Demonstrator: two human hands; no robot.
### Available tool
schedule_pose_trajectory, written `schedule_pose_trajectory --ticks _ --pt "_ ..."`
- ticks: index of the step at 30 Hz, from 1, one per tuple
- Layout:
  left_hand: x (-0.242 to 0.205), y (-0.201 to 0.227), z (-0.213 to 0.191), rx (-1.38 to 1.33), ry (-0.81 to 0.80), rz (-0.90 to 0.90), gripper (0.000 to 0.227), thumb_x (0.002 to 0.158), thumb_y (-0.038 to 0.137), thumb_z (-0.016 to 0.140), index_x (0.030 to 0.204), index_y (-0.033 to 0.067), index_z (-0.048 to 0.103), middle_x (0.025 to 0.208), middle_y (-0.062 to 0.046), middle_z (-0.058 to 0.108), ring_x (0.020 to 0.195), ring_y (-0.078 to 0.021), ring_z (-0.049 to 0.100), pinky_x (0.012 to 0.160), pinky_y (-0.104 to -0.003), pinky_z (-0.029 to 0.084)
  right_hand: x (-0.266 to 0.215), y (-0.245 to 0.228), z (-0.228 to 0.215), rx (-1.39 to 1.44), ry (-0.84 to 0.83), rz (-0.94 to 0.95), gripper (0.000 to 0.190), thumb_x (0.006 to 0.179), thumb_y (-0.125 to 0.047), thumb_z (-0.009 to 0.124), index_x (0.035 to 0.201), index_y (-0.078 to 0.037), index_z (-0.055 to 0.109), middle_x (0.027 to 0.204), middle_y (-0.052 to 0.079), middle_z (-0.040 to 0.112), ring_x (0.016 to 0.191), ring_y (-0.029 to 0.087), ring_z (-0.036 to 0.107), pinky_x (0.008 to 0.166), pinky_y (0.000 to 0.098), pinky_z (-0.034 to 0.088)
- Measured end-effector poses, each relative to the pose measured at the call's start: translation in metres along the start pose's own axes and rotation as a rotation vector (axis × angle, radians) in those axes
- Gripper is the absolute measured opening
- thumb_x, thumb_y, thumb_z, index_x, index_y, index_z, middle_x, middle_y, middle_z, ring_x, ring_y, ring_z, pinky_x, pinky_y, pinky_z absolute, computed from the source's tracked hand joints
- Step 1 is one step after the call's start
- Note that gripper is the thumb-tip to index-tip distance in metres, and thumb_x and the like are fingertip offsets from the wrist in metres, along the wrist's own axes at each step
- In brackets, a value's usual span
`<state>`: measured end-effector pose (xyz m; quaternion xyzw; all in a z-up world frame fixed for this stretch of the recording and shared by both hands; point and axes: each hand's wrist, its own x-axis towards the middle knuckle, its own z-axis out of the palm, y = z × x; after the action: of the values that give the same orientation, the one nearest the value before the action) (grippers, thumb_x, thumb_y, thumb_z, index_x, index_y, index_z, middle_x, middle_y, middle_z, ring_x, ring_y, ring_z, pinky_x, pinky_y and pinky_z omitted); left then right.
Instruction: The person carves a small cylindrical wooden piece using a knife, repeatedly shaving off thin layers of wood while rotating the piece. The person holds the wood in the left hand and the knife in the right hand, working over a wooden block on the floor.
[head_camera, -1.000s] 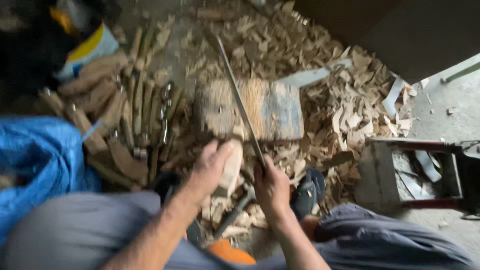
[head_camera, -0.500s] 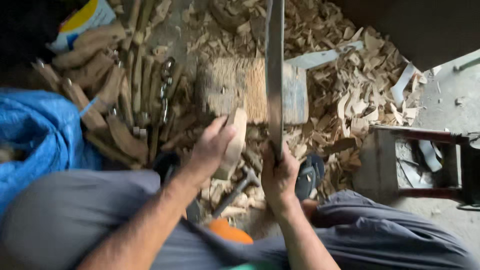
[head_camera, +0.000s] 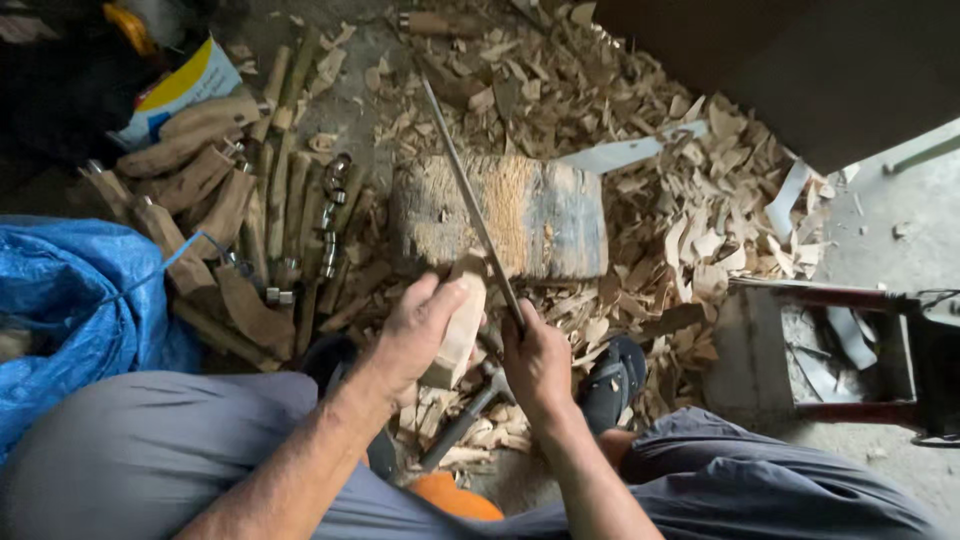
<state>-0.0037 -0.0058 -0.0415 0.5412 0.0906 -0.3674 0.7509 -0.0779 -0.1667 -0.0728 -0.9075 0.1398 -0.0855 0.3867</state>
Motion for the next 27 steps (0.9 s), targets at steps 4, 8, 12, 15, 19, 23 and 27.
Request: schedule_pose_trajectory --ticks 4,8,12,15,19,23,27 --pt "0.011 -0.004 -0.009 0.093 -0.114 0.121 0.047 0.102 0.034 0.055 0.138 0.003 0.055 0.071 -0.006 0.053 0.052 -0.012 0.049 0.042 -0.026 0.044 -0.012 -0.007 -0.007 0.133 0.17 -0.079 0.005 0.1 -0.012 0.062 0.103 -0.008 0.064 0.067 0.014 0.061 0.054 0.022 0.058 0.053 0.0363 0.048" --pt "0.005 -0.015 -0.01 -0.064 -0.076 0.078 0.051 0.094 0.039 0.056 0.133 0.005 0.054 0.079 -0.003 0.067 0.055 -0.0128 0.063 0.044 -0.028 0.053 -0.009 0.001 0.002 0.106 0.067 -0.128 0.01 0.104 -0.014 0.059 0.103 -0.005 0.061 0.077 0.015 0.063 0.061 0.021 0.06 0.058 0.0351 0.05" --pt "0.038 -0.041 -0.027 0.134 -0.033 0.127 0.057 0.1 0.046 0.061 0.126 -0.0046 0.062 0.084 -0.01 0.068 0.06 -0.0147 0.063 0.05 -0.031 0.053 -0.003 0.014 0.007 0.047 0.114 0.068 0.017 0.097 -0.012 0.061 0.112 -0.007 0.066 0.065 0.016 0.058 0.053 0.025 0.056 0.052 0.0385 0.046" --pt "0.032 -0.071 -0.031 0.26 0.073 0.091 0.058 0.095 0.046 0.058 0.135 0.0033 0.056 0.096 -0.005 0.07 0.069 -0.0125 0.067 0.052 -0.034 0.059 -0.019 0.017 0.0 0.099 0.143 0.032 0.008 0.101 -0.013 0.06 0.102 -0.007 0.065 0.066 0.017 0.058 0.056 0.029 0.057 0.052 0.0405 0.046" --pt "0.03 -0.044 -0.028 0.259 -0.032 0.381 0.059 0.103 0.041 0.058 0.146 0.0025 0.044 0.115 -0.005 0.071 0.095 -0.014 0.068 0.078 -0.03 0.057 -0.009 0.01 0.006 0.002 0.166 -0.151 0.01 0.101 -0.012 0.062 0.11 -0.008 0.065 0.076 0.019 0.061 0.064 0.035 0.062 0.055 0.0399 0.048" --pt "0.023 -0.011 -0.018 0.06 -0.013 0.024 0.055 0.091 0.042 0.057 0.133 0.008 0.06 0.084 -0.009 0.072 0.061 -0.0223 0.066 0.049 -0.035 0.056 0.002 0.016 0.006 -0.004 0.004 0.232 0.018 0.098 -0.01 0.062 0.114 -0.01 0.069 0.065 0.018 0.056 0.053 0.027 0.05 0.052 0.0419 0.044" --pt "0.003 -0.026 -0.02 0.103 0.055 -0.037 0.047 0.09 0.042 0.059 0.116 0.0028 0.064 0.08 -0.008 0.07 0.062 -0.0184 0.069 0.05 -0.033 0.057 -0.016 0.027 -0.003 0.127 0.157 -0.075 0.008 0.1 -0.008 0.059 0.104 -0.005 0.065 0.07 0.013 0.058 0.058 0.022 0.054 0.054 0.0378 0.044"
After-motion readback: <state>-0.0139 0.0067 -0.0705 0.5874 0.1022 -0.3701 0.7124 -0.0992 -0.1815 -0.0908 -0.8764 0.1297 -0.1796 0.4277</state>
